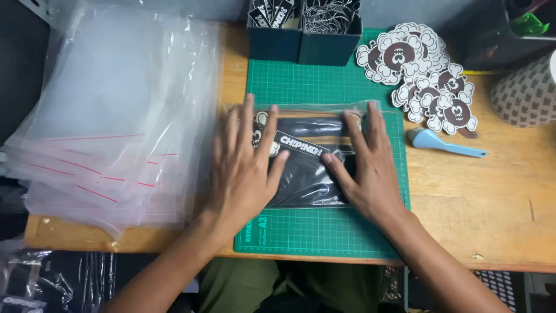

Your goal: The person attaches a bear-shaped keychain to a black shoulder bag, places the bag into a clear plastic bag, and seals it. They then retrieve another bag from a basket and use a blue plastic tool to smooth and press the bag's surface.

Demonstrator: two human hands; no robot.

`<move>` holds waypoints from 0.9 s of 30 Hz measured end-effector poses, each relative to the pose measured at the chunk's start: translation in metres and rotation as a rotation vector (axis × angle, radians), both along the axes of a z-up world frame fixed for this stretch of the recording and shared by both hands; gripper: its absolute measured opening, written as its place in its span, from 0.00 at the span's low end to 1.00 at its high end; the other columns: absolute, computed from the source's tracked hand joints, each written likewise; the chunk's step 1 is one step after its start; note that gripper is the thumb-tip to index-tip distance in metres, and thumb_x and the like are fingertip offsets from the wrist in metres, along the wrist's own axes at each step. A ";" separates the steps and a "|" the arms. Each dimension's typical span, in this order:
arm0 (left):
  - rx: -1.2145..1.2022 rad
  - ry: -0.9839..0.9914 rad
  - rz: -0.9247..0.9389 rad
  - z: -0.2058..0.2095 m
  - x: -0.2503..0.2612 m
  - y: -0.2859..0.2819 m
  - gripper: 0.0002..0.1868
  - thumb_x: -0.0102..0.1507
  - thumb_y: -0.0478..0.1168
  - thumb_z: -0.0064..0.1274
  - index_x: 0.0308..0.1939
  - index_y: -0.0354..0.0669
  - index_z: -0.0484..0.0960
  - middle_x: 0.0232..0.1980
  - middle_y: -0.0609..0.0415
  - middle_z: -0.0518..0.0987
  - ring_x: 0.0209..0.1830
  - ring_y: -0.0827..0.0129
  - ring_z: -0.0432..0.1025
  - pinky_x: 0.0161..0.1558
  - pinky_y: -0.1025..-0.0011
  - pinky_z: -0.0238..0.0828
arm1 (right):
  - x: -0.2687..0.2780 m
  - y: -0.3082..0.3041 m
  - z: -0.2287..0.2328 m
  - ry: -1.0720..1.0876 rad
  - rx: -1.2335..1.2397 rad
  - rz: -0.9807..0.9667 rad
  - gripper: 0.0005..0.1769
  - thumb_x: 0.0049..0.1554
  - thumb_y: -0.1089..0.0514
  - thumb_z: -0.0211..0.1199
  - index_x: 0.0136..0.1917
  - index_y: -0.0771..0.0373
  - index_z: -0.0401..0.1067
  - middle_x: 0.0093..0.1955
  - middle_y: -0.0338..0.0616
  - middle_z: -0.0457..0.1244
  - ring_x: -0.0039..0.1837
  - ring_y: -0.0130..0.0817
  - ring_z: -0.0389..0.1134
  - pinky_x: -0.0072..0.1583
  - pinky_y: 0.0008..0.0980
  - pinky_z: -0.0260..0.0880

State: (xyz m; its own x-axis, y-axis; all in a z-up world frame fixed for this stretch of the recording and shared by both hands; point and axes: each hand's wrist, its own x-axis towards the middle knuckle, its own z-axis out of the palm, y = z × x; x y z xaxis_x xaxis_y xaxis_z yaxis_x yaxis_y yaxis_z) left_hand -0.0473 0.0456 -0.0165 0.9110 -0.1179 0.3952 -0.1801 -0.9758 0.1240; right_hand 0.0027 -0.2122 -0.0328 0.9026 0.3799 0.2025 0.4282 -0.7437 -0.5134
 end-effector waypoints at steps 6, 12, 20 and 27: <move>-0.179 0.143 0.216 0.001 -0.050 0.006 0.48 0.78 0.57 0.54 0.94 0.43 0.50 0.65 0.37 0.75 0.59 0.40 0.71 0.61 0.47 0.72 | -0.039 -0.035 0.027 0.024 -0.123 -0.246 0.47 0.65 0.38 0.70 0.88 0.62 0.64 0.72 0.64 0.63 0.74 0.67 0.64 0.58 0.67 0.72; -1.029 0.029 0.215 0.001 -0.054 -0.003 0.58 0.71 0.43 0.69 0.95 0.51 0.43 0.59 0.54 0.77 0.51 0.66 0.73 0.63 0.69 0.72 | -0.047 -0.027 0.005 -0.045 0.015 -0.263 0.36 0.68 0.43 0.70 0.81 0.64 0.74 0.71 0.63 0.63 0.67 0.65 0.62 0.70 0.59 0.62; -1.149 -0.131 0.076 0.015 -0.089 0.004 0.24 0.78 0.47 0.52 0.73 0.38 0.78 0.70 0.45 0.84 0.72 0.58 0.79 0.74 0.64 0.73 | -0.051 -0.027 -0.007 -0.013 0.228 -0.196 0.35 0.73 0.55 0.71 0.87 0.72 0.71 0.68 0.58 0.66 0.66 0.48 0.69 0.63 0.47 0.69; -1.507 -0.283 0.161 0.042 -0.181 0.037 0.24 0.79 0.48 0.49 0.75 0.38 0.74 0.66 0.51 0.85 0.68 0.69 0.78 0.71 0.71 0.73 | -0.068 0.046 0.008 0.048 0.681 0.000 0.37 0.79 0.73 0.67 0.95 0.81 0.59 0.76 0.70 0.62 0.78 0.47 0.65 0.64 0.40 0.70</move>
State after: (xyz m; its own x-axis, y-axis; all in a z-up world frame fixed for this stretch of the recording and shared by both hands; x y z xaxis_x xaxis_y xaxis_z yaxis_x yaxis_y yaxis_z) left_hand -0.2281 0.0828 0.0258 0.7515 0.6253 0.2103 -0.2758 0.0083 0.9612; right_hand -0.0650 -0.1662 -0.0246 0.9166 0.1817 0.3562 0.3933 -0.2484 -0.8852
